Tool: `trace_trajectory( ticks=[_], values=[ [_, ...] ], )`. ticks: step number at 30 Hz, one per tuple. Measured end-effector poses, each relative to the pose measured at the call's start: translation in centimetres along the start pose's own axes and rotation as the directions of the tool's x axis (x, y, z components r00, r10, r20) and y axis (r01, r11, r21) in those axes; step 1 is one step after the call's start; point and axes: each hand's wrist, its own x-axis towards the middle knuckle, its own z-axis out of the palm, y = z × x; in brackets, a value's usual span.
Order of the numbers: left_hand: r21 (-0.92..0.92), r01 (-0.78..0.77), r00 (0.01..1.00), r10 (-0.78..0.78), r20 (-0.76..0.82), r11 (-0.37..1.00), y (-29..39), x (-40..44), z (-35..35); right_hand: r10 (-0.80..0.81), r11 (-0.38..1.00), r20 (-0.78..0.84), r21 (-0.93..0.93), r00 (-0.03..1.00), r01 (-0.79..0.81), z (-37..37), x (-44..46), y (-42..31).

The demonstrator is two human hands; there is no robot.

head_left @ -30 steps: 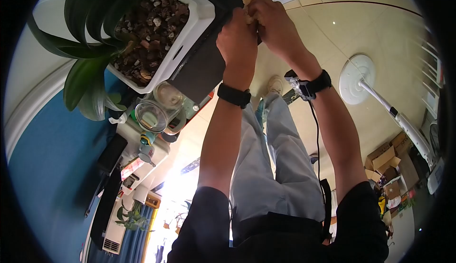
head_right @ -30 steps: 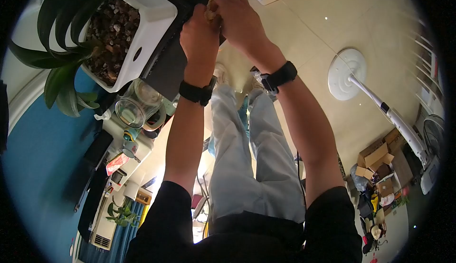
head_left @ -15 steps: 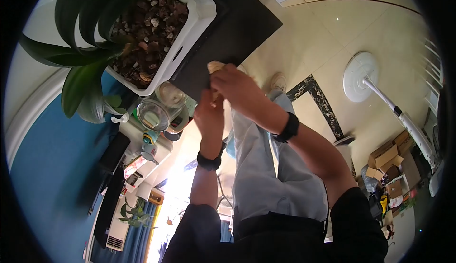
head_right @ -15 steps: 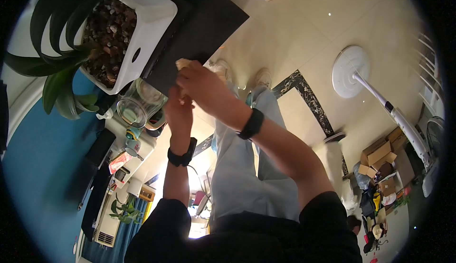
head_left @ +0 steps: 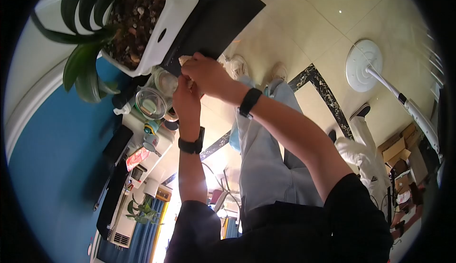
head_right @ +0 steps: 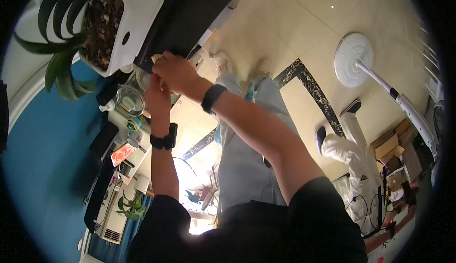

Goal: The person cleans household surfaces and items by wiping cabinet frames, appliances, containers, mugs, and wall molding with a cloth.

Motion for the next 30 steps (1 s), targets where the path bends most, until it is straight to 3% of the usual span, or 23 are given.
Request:
trace_trajectory(
  ticks=[6,9,12,15,20,23,26,29,30],
  values=[
    [0.025,0.073,0.997,-0.073,0.024,0.997,1.1,-1.0,2.2,0.077,0.997,0.096,-0.028,0.992,-0.074,-2.2,-2.1,0.2],
    [-0.084,-0.112,0.993,0.108,-0.052,0.99,1.6,-0.6,4.7,0.072,0.997,0.065,-0.046,0.995,-0.069,-2.8,-3.5,2.1],
    [0.012,-0.047,0.999,0.048,-0.015,0.999,4.0,-0.6,5.2,0.116,0.993,0.056,0.007,0.992,-0.116,-4.7,-4.4,2.3],
    [-0.02,-0.017,1.0,0.017,0.006,1.0,4.1,-0.9,5.7,0.119,0.993,0.023,0.018,0.993,-0.12,-4.6,-4.7,2.5],
    [-0.056,-0.198,0.978,0.194,-0.075,0.979,1.6,-0.8,5.8,0.152,0.988,-0.003,-0.042,0.988,-0.152,-2.9,-3.8,2.6],
    [-0.116,-0.176,0.984,0.17,-0.061,0.978,-0.6,-2.1,4.9,-0.026,0.991,-0.051,-0.132,0.998,0.019,-1.7,-3.4,2.5],
    [-0.112,-0.189,0.972,0.17,-0.16,0.976,-3.9,-3.0,5.0,0.037,0.993,0.007,-0.115,0.999,-0.036,1.1,-3.2,0.8],
    [-0.072,-0.307,0.899,0.265,-0.348,0.949,-6.3,-3.9,5.7,-0.057,0.974,-0.145,-0.224,0.988,0.024,5.1,-3.8,0.5],
    [-0.113,-0.247,0.928,0.202,-0.312,0.962,-6.8,-4.4,5.7,-0.079,0.97,-0.109,-0.238,0.991,0.051,4.9,-4.1,0.1]
  ],
)
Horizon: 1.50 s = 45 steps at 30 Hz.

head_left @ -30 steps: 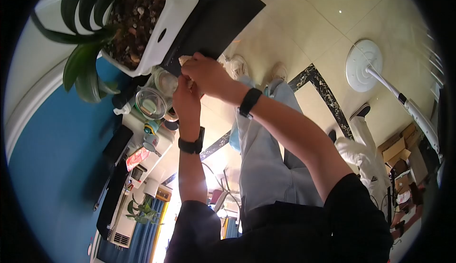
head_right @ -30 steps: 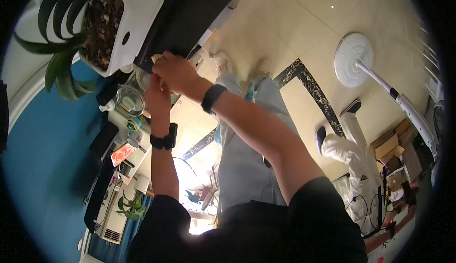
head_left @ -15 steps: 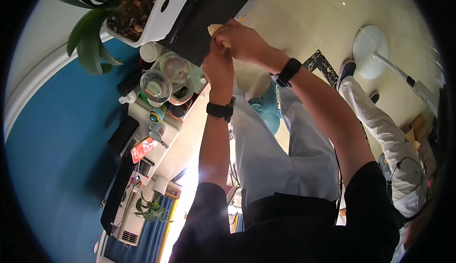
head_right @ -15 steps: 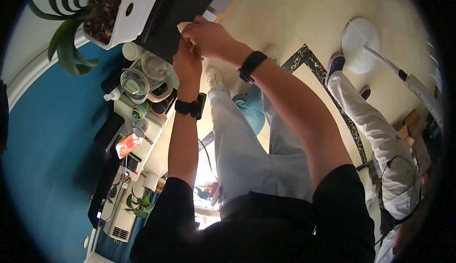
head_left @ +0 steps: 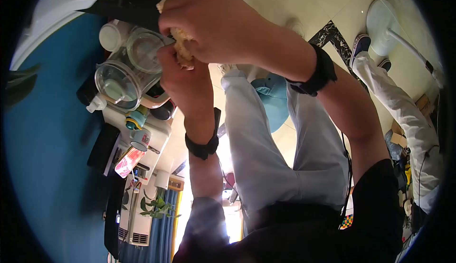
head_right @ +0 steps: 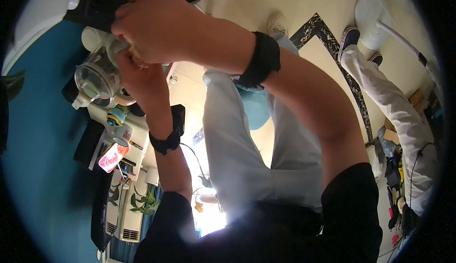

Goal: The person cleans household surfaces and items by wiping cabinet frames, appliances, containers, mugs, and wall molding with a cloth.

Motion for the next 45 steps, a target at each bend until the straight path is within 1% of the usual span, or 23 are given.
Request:
trace_trajectory(
  ticks=[3,4,7,8,12,16,17,19,22,24,25,26,27,29,30,31,32,36,37,38,40,43,45],
  values=[
    [0.071,-0.087,0.991,0.093,-0.095,0.994,-1.4,-0.7,0.4,-0.076,0.995,-0.131,0.05,0.988,0.084,1.2,-0.8,0.6],
    [-0.089,0.031,0.996,-0.038,-0.076,0.996,-0.9,-0.9,0.7,-0.102,0.991,-0.133,0.075,0.986,0.112,1.2,-0.9,1.0],
    [-0.029,-0.156,0.978,0.151,-0.143,0.987,-2.4,-0.9,2.0,-0.186,0.971,-0.164,0.119,0.969,0.207,1.3,-0.6,2.4],
    [-0.134,-0.16,0.979,0.139,-0.149,0.978,-3.4,-1.2,2.4,-0.211,0.965,-0.173,0.122,0.962,0.234,1.5,-0.5,2.7],
    [-0.075,-0.107,0.961,0.084,-0.263,0.991,-5.2,-1.6,2.6,-0.272,0.913,-0.312,0.214,0.91,0.347,3.2,-1.4,4.2],
    [-0.135,-0.182,0.895,0.107,-0.433,0.974,-4.6,-2.6,5.0,-0.37,0.865,-0.361,0.202,0.856,0.459,4.2,-2.4,5.6],
    [-0.187,-0.208,0.898,0.112,-0.425,0.96,-4.8,-2.8,5.3,-0.391,0.853,-0.375,0.195,0.841,0.484,4.4,-2.6,6.0],
    [-0.109,-0.199,0.907,0.141,-0.396,0.974,-4.7,-3.1,5.7,-0.434,0.829,-0.394,0.178,0.81,0.53,4.9,-3.1,6.6],
    [-0.329,-0.224,0.871,0.037,-0.49,0.917,-6.0,-3.6,7.2,-0.476,0.804,-0.406,0.16,0.781,0.573,5.7,-4.1,6.7],
    [-0.382,-0.18,0.889,-0.017,-0.458,0.906,-5.9,-4.2,7.8,-0.503,0.793,-0.405,0.136,0.764,0.594,6.3,-4.6,6.9],
    [-0.409,-0.158,0.897,-0.044,-0.441,0.899,-6.0,-4.6,7.8,-0.512,0.792,-0.399,0.123,0.761,0.598,6.5,-4.8,6.7],
    [-0.324,-0.261,0.922,0.135,-0.364,0.909,-7.8,-5.1,7.0,-0.52,0.791,-0.389,0.116,0.761,0.6,6.7,-5.1,6.7],
    [-0.259,-0.364,0.885,0.245,-0.396,0.895,-8.9,-5.0,7.1,-0.527,0.792,-0.381,0.104,0.76,0.601,6.9,-5.3,6.5],
    [-0.357,-0.392,0.88,0.232,-0.415,0.848,-10.6,-5.8,7.0,-0.547,0.789,-0.332,0.101,0.768,0.606,7.4,-5.6,5.9],
    [-0.289,-0.439,0.861,0.307,-0.405,0.85,-11.3,-6.0,6.5,-0.572,0.772,-0.345,0.078,0.744,0.63,7.8,-5.8,5.8],
    [-0.319,-0.399,0.879,0.261,-0.398,0.86,-11.7,-6.5,6.5,-0.589,0.758,-0.36,0.064,0.723,0.649,8.0,-6.1,5.5],
    [-0.309,-0.411,0.877,0.28,-0.389,0.857,-11.9,-7.0,6.4,-0.586,0.785,-0.264,0.049,0.766,0.618,7.6,-6.6,5.0],
    [-0.316,-0.396,0.903,0.303,-0.303,0.862,-12.1,-7.9,5.0,-0.577,0.814,-0.13,-0.011,0.806,0.581,8.3,-7.0,3.8],
    [-0.353,-0.385,0.917,0.312,-0.247,0.853,-12.3,-8.1,4.5,-0.568,0.821,-0.094,0.003,0.817,0.571,8.3,-7.0,3.5],
    [-0.279,-0.441,0.875,0.341,-0.343,0.853,-12.7,-7.9,4.7,-0.554,0.831,-0.058,0.024,0.83,0.556,8.5,-7.1,3.2],
    [-0.247,-0.456,0.871,0.373,-0.319,0.855,-13.0,-8.6,4.2,-0.52,0.854,0.063,0.037,0.852,0.519,8.3,-7.7,2.3],
    [-0.25,-0.508,0.85,0.432,-0.303,0.824,-13.7,-10.0,3.1,-0.494,0.865,0.122,0.168,0.861,0.473,8.8,-8.5,1.5],
    [-0.269,-0.549,0.834,0.495,-0.243,0.792,-14.4,-11.1,2.1,-0.539,0.837,0.107,0.175,0.835,0.518,9.5,-9.2,1.5]
  ],
)
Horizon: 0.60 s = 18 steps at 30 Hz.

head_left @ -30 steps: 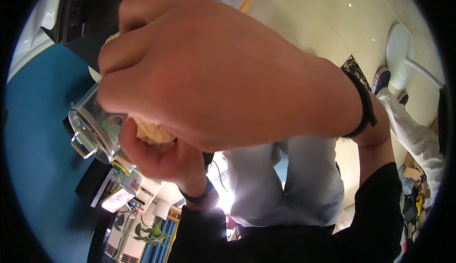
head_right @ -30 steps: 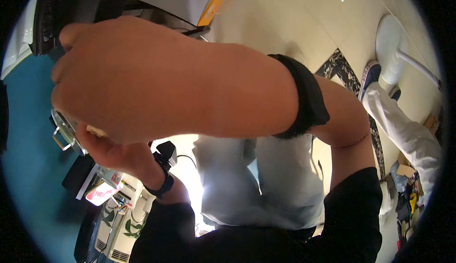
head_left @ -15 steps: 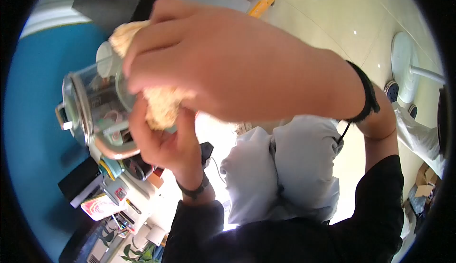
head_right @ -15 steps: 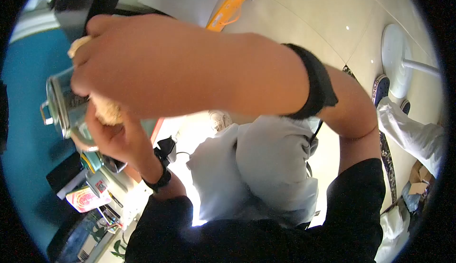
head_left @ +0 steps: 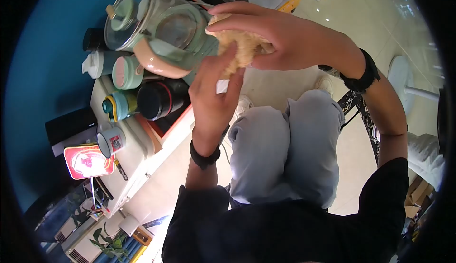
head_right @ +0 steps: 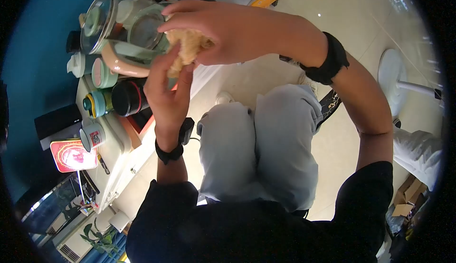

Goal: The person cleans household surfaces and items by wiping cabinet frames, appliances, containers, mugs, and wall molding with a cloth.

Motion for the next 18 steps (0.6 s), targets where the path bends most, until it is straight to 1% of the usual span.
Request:
trace_trajectory(
  ticks=[1,2,3,4,6,7,8,10,13,14,16,17,18],
  values=[
    [-0.037,-0.015,0.998,0.017,0.056,0.999,0.1,-0.5,-0.6,-0.026,1.0,-0.003,-0.001,1.0,0.026,0.2,-0.1,-0.3],
    [-0.075,-0.03,0.993,0.038,0.11,0.997,0.3,-1.0,-1.1,-0.027,0.999,0.039,0.038,0.999,0.026,0.2,-0.1,-0.8],
    [-0.137,0.021,0.991,-0.002,0.135,0.99,0.6,-1.5,-1.4,-0.029,0.997,0.082,0.08,0.996,0.022,0.3,0.0,-1.2],
    [-0.163,0.004,0.991,0.018,0.136,0.987,0.7,-2.0,-1.8,-0.031,0.992,0.124,0.125,0.992,0.015,0.6,0.1,-1.9],
    [-0.213,-0.034,0.988,0.065,0.143,0.976,0.4,-2.7,-2.4,0.028,0.98,0.23,0.185,0.973,-0.072,1.0,0.5,-4.0],
    [-0.187,-0.023,0.975,0.063,0.211,0.982,0.5,-3.1,-3.0,0.053,0.972,0.279,0.206,0.959,-0.114,1.1,0.8,-4.9],
    [-0.26,0.024,0.973,0.037,0.228,0.965,0.7,-3.8,-3.0,0.076,0.978,0.313,0.162,0.947,-0.132,1.4,1.1,-5.6],
    [-0.24,0.093,0.953,-0.017,0.303,0.966,1.4,-4.6,-3.3,0.13,0.981,0.378,0.085,0.917,-0.174,2.1,1.3,-6.4],
    [-0.238,0.18,0.935,-0.091,0.342,0.954,0.1,-5.6,-3.6,0.055,0.975,0.318,0.186,0.947,-0.119,3.4,0.9,-4.3],
    [-0.198,0.17,0.941,-0.1,0.322,0.965,-0.1,-6.0,-3.6,0.039,0.97,0.289,0.22,0.957,-0.106,3.9,0.6,-3.6],
    [-0.11,0.14,0.955,-0.104,0.279,0.984,-0.4,-6.3,-3.7,0.073,0.966,0.293,0.216,0.953,-0.14,4.7,0.2,-2.3],
    [-0.064,0.132,0.972,-0.116,0.202,0.989,-0.4,-6.5,-4.0,0.086,0.965,0.296,0.213,0.951,-0.153,4.8,0.0,-1.6],
    [0.074,0.093,0.984,-0.103,0.143,0.993,-0.9,-7.1,-5.0,0.073,0.969,0.273,0.207,0.959,-0.133,5.0,-0.2,-0.9]
  ],
)
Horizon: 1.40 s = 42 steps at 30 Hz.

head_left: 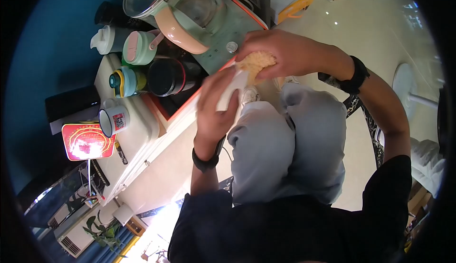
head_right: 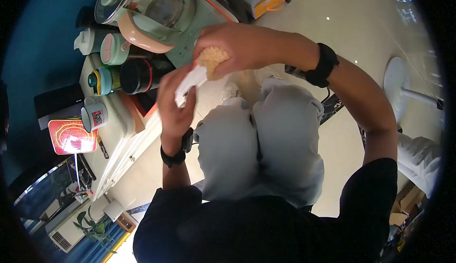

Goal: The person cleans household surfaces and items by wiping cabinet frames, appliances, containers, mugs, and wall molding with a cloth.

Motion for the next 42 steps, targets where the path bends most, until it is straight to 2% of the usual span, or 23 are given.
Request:
trace_trajectory(
  ticks=[1,2,3,4,6,9,10,12,15,18,21,24,30,31,32,34,36,39,42],
  values=[
    [0.165,-0.09,0.98,0.117,-0.16,0.982,-0.8,-1.1,-0.6,-0.016,1.0,-0.025,-0.011,1.0,0.015,0.0,-0.2,0.7],
    [0.015,-0.17,0.892,0.161,-0.423,0.985,-2.3,-1.9,-0.2,-0.027,0.999,-0.053,-0.021,0.998,0.026,0.2,-0.5,1.3],
    [0.047,-0.117,0.807,0.123,-0.578,0.992,-2.1,-2.1,-0.9,-0.012,1.0,-0.068,-0.023,0.998,0.01,0.3,-0.9,1.4],
    [0.086,-0.041,0.771,0.087,-0.631,0.995,-2.5,-2.8,-2.0,0.003,0.999,-0.082,-0.031,0.997,-0.005,0.1,-1.2,1.4],
    [0.029,0.11,0.756,-0.065,-0.651,0.993,-2.6,-3.0,-3.0,-0.004,0.998,-0.123,-0.07,0.992,-0.005,-0.5,-1.7,1.5],
    [-0.193,0.239,0.739,-0.307,-0.599,0.952,-5.0,-3.3,-2.5,-0.033,0.993,-0.189,-0.12,0.981,0.01,-0.9,-2.4,1.2],
    [-0.346,0.139,0.771,-0.321,-0.55,0.928,-5.9,-3.0,-2.2,-0.02,0.992,-0.21,-0.125,0.977,-0.006,-1.2,-2.6,0.6],
    [-0.356,0.259,0.709,-0.427,-0.561,0.898,-6.9,-2.7,-1.5,-0.021,0.988,-0.248,-0.155,0.968,-0.019,-1.6,-2.9,-0.3],
    [-0.225,0.355,0.693,-0.418,-0.587,0.907,-8.2,-2.5,-1.0,-0.052,0.977,-0.287,-0.211,0.957,-0.01,-1.6,-3.4,-1.4],
    [-0.156,0.37,0.719,-0.389,-0.576,0.916,-8.7,-2.3,-0.9,-0.072,0.974,-0.307,-0.226,0.949,0.001,-1.3,-3.7,-2.2],
    [-0.238,0.379,0.709,-0.445,-0.546,0.895,-8.9,-2.2,-1.1,-0.074,0.975,-0.316,-0.224,0.946,0.001,-1.1,-3.8,-2.6],
    [-0.054,0.347,0.77,-0.317,-0.554,0.936,-9.6,-2.3,-1.0,-0.064,0.978,-0.332,-0.207,0.941,-0.006,-1.0,-4.2,-2.5],
    [-0.142,0.334,0.711,-0.348,-0.611,0.932,-10.8,-3.5,-1.3,0.006,0.991,-0.343,-0.127,0.939,-0.053,-1.3,-5.7,-0.2],
    [-0.069,0.312,0.699,-0.278,-0.659,0.948,-9.8,-3.7,-1.6,0.037,0.991,-0.356,-0.108,0.934,-0.081,-1.2,-6.1,0.1],
    [-0.042,0.342,0.732,-0.294,-0.615,0.939,-9.0,-4.3,-2.4,0.071,0.99,-0.367,-0.085,0.927,-0.109,-1.2,-6.3,0.5],
    [-0.283,0.288,0.682,-0.403,-0.61,0.915,-6.8,-5.0,-2.5,0.033,0.994,-0.398,-0.078,0.917,-0.07,-1.4,-6.5,1.3],
    [-0.091,0.04,0.84,-0.082,-0.537,0.995,-5.8,-4.8,-2.7,-0.02,0.997,-0.424,-0.082,0.905,-0.016,-1.5,-6.4,1.9],
    [-0.051,0.078,0.918,-0.092,-0.387,0.996,-4.9,-3.3,-1.4,-0.116,0.993,-0.467,-0.082,0.877,0.088,-1.5,-5.3,2.1],
    [0.254,0.103,0.987,-0.067,-0.145,0.962,-3.2,-1.6,-0.5,-0.203,0.978,-0.494,-0.064,0.845,0.198,-1.7,-3.9,2.4]
  ],
)
